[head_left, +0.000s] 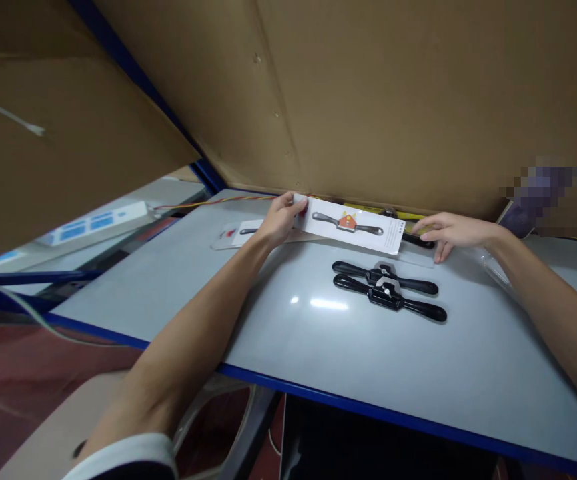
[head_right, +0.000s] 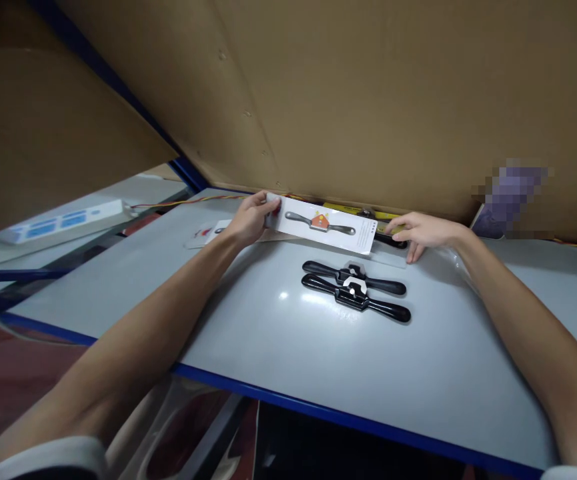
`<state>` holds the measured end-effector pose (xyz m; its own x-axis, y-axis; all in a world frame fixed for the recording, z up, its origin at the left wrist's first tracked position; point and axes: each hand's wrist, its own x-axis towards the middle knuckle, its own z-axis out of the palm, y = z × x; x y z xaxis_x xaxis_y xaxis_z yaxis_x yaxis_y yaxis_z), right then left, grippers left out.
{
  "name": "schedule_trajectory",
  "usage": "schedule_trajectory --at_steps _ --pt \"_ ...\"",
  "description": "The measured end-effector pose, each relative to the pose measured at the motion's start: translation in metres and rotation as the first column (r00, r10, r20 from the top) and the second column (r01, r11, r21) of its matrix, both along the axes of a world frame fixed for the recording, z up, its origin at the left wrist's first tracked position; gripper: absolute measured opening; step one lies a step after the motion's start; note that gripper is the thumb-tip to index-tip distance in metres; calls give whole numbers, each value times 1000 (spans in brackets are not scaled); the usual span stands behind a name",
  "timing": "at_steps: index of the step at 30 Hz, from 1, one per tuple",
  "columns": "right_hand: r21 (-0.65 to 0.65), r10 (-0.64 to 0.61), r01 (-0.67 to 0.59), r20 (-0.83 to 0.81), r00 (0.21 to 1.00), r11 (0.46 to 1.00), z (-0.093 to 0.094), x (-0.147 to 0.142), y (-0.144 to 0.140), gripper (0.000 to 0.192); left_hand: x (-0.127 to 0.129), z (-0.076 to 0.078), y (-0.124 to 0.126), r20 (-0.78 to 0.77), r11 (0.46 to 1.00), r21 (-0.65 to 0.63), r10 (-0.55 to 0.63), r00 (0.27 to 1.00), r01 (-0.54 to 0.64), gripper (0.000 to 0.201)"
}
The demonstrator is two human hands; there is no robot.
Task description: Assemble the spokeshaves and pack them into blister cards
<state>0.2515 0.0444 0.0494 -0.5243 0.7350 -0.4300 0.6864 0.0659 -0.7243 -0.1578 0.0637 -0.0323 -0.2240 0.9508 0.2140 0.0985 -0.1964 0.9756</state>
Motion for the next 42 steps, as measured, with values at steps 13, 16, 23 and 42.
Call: schedule_trajectory --at_steps 13,16,23,42 --pt "-13 49 -51 -119 992 999 3 -24 -14 53 16 0 -5 -74 998 32 -42 996 44 28" --pt "43 46 -43 -73 996 998 3 -28 -15 54 20 1 -8 -33 997 0 -83 996 83 32" --pt "87 -24 26 -26 999 996 5 -28 -14 42 36 13 -18 55 988 -2 -154 987 154 34" --pt "170 109 -96 -70 992 981 -1 -11 0 39 48 33 -35 63 972 -21 -234 970 236 43"
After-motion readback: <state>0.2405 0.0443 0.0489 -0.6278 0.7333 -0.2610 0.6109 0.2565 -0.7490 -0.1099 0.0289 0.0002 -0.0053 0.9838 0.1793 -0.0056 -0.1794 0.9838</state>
